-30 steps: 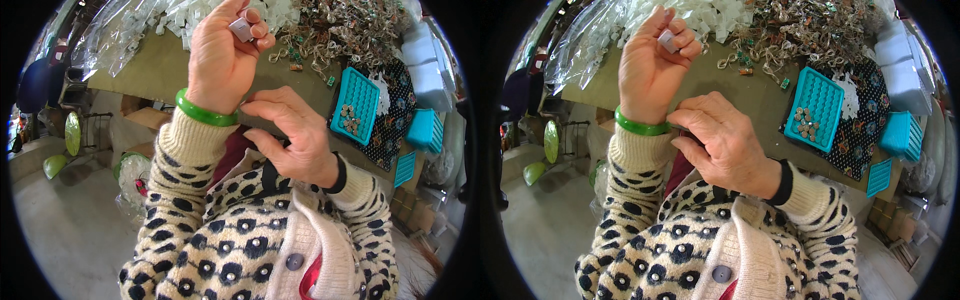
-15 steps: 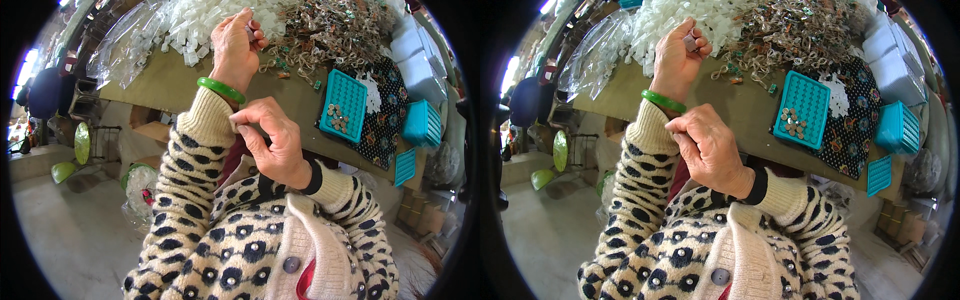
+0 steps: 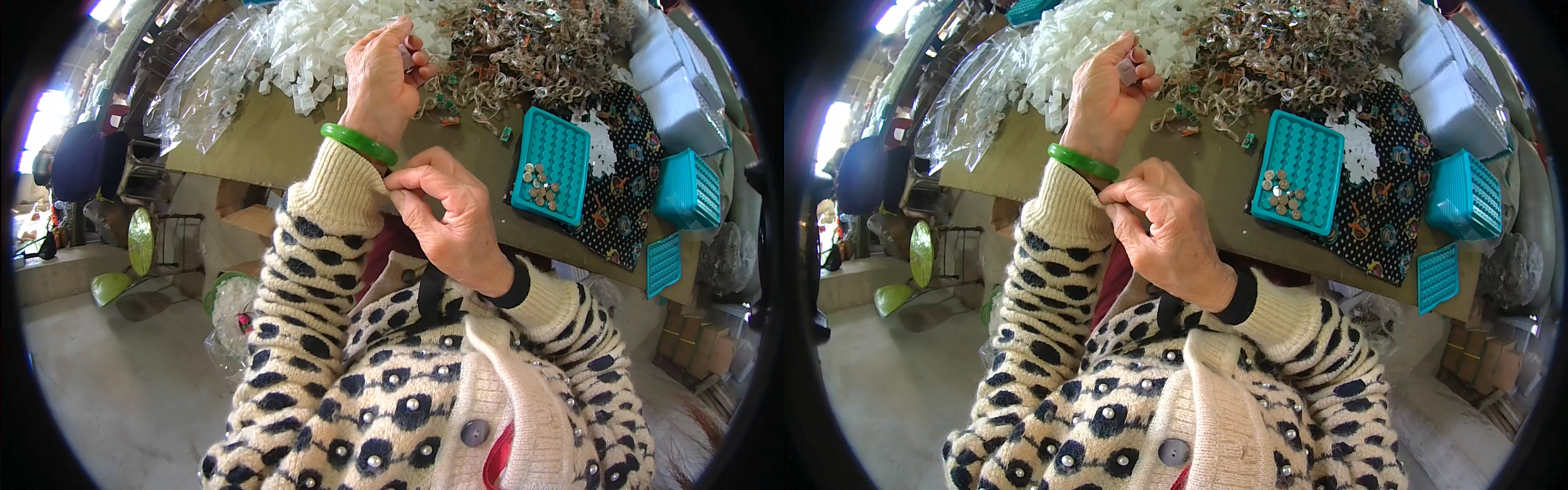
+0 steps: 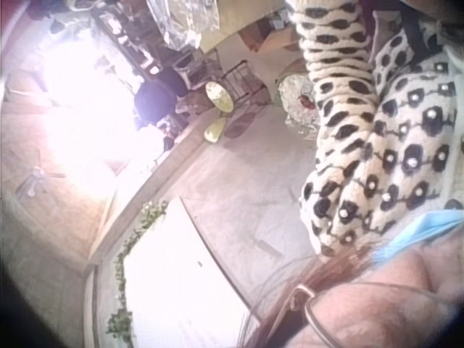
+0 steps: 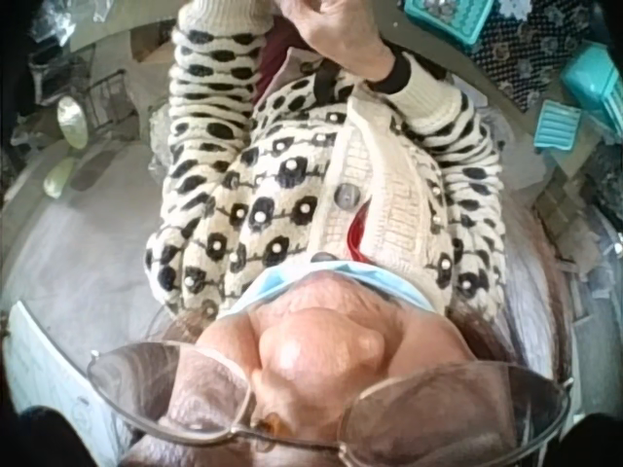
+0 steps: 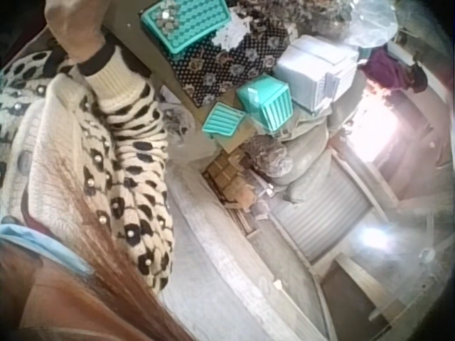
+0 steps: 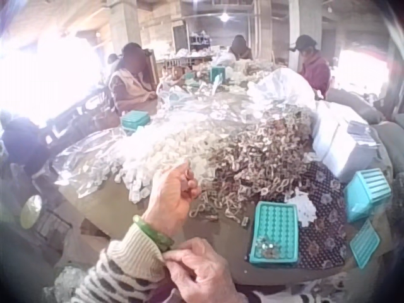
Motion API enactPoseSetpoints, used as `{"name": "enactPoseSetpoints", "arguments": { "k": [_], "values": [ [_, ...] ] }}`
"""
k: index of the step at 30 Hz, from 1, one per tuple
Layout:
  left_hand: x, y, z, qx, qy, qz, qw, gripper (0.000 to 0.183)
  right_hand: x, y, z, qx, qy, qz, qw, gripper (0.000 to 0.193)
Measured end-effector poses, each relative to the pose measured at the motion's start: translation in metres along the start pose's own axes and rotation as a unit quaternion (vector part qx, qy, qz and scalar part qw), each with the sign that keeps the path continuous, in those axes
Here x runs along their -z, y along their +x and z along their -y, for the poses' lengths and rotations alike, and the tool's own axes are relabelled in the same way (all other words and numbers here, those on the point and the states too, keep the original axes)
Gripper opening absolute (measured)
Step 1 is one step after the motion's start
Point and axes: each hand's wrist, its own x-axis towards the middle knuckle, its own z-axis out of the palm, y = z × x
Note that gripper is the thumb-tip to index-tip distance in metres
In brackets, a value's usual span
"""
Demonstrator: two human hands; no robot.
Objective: The person repeatedly picks small white plastic housings and metal pins from a table, inserts the pins into the housings, and places the assembled units into a blue tray. The person also handles tangled wires and occasionally adjusts the camera.
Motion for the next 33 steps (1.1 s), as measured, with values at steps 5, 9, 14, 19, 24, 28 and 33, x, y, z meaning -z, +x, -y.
{"name": "enactPoseSetpoints", "arguments": {
  "k": [5, 9, 14, 19, 24, 28, 33],
  "values": [
    [0.0, -0.004, 0.004, 0.006, -0.002, 0.002, 1.0, 0.013, -0.001, -0.002, 0.0, -0.259, 0.249, 0.014, 0.933, 0.013],
    [-0.003, -0.007, 0.004, -0.001, 0.009, -0.006, 1.0, 0.014, -0.005, -0.004, 0.005, -0.227, 0.12, 0.02, 0.966, 0.01],
    [-0.005, -0.01, 0.005, -0.013, 0.029, -0.008, 0.999, 0.015, -0.01, 0.0, 0.004, -0.099, -0.072, -0.004, 0.992, 0.012],
    [-0.004, -0.013, 0.006, -0.007, 0.038, -0.015, 0.999, 0.014, -0.004, 0.011, -0.003, -0.186, 0.053, 0.07, 0.979, 0.012],
    [0.001, -0.013, 0.004, 0.025, 0.071, 0.016, 0.997, 0.011, 0.005, 0.014, -0.006, -0.229, 0.094, 0.113, 0.962, 0.006],
    [0.005, -0.016, 0.005, 0.052, 0.111, 0.07, 0.99, 0.013, 0.012, 0.019, -0.009, -0.064, -0.064, 0.022, 0.996, 0.007],
    [0.0, -0.017, 0.013, 0.041, 0.248, 0.174, 0.952, 0.02, 0.028, 0.038, -0.015, 0.155, -0.326, -0.087, 0.929, 0.013]
  ]
}}
